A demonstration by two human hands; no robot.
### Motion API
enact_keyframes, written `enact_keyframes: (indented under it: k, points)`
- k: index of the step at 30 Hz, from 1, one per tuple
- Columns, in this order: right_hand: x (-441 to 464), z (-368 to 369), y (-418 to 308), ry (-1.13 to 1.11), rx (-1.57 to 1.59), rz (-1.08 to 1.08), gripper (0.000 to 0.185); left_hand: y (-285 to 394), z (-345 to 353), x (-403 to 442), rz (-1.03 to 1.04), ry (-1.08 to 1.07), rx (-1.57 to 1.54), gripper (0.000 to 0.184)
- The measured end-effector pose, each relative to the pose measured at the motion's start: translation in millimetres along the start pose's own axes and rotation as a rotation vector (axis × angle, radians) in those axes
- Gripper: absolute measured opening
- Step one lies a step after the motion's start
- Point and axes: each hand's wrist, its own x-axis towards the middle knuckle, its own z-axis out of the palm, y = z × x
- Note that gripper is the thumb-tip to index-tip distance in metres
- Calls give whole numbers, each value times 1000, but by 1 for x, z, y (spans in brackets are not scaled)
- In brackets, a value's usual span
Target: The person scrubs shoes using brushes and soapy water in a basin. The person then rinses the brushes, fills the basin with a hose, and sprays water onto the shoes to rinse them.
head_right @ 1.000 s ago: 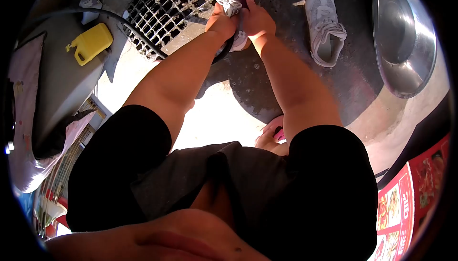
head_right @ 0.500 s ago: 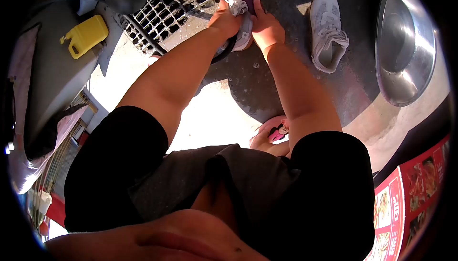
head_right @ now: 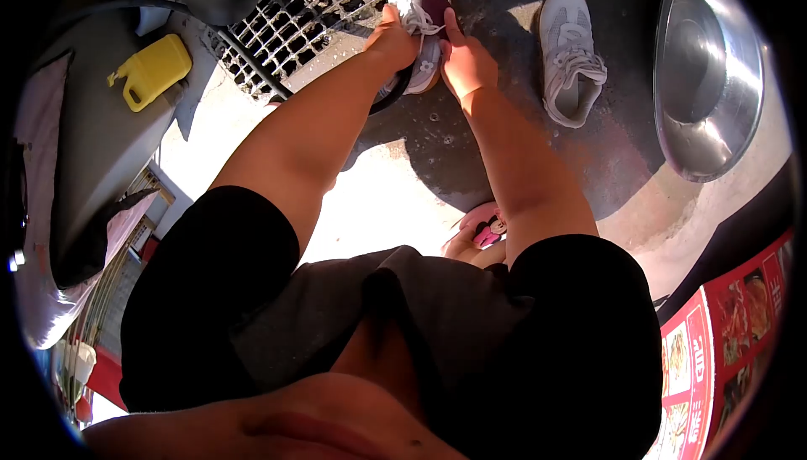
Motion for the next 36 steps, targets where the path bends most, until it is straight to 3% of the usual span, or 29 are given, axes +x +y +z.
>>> enact_keyframes:
  k: [3, 4, 7, 8, 9, 10, 12, 14, 17, 21, 23, 24, 25, 28, 29, 30, 33, 34, 36]
  points:
    - [-24, -2, 0, -92, 56, 25, 63, 12, -14, -22, -22, 43, -82, 76]
    - [11, -8, -12, -60, -12, 58, 63, 11, -14, -21, -7, 48, -98, 76]
    - [88, -30, -46, 233, -41, -115, 56, 4, -3, -10, 18, 110, -43, 85]
    - [120, -26, -44, 143, 49, -78, 55, 1, 5, -4, 39, 137, -18, 81]
    - [131, -8, -32, 200, -340, -304, 23, -1, 2, -5, 33, 119, -32, 79]
    - [115, -4, -34, 182, -170, -215, 24, 1, -1, -8, 36, 98, -48, 76]
    - [61, -18, -35, 168, 138, -27, 56, -2, 3, -7, 83, 141, -30, 72]
    - [-11, 13, -5, 104, 380, 60, 58, -1, 6, -5, 80, 152, -42, 70]
    - [-120, 66, 23, -54, 388, -23, 65, 9, -4, -20, -3, 142, -128, 69]
    - [-81, 50, 12, 40, 209, -58, 65, 1, 10, -3, 28, 195, -43, 64]
    - [-41, 21, -9, 107, 346, 98, 59, 3, 9, -5, 17, 196, -24, 71]
    - [-25, 6, -17, 32, 302, 180, 59, 10, 2, -16, -7, 188, -41, 77]
    - [-21, 4, -18, 57, 325, 159, 61, 6, 3, -10, -26, 136, -93, 83]
    - [-33, 9, 10, 92, 508, 27, 63, -1, 2, -12, -47, 53, -283, 93]
    - [-42, 5, 24, -6, 598, 52, 66, -5, 3, -18, 24, 87, -237, 100]
    - [-42, 34, 56, 52, 623, 20, 71, -7, 4, -29, 58, 82, -213, 98]
    - [-100, -13, 85, -132, 960, 320, 35, -12, 12, -84, 26, 10, -53, 90]
    - [-107, -20, 99, -142, 992, 374, 31, -17, 16, -99, 34, 57, 29, 88]
    - [-120, -32, 115, -173, 1054, 484, 23, -35, 25, -118, 171, 345, 313, 69]
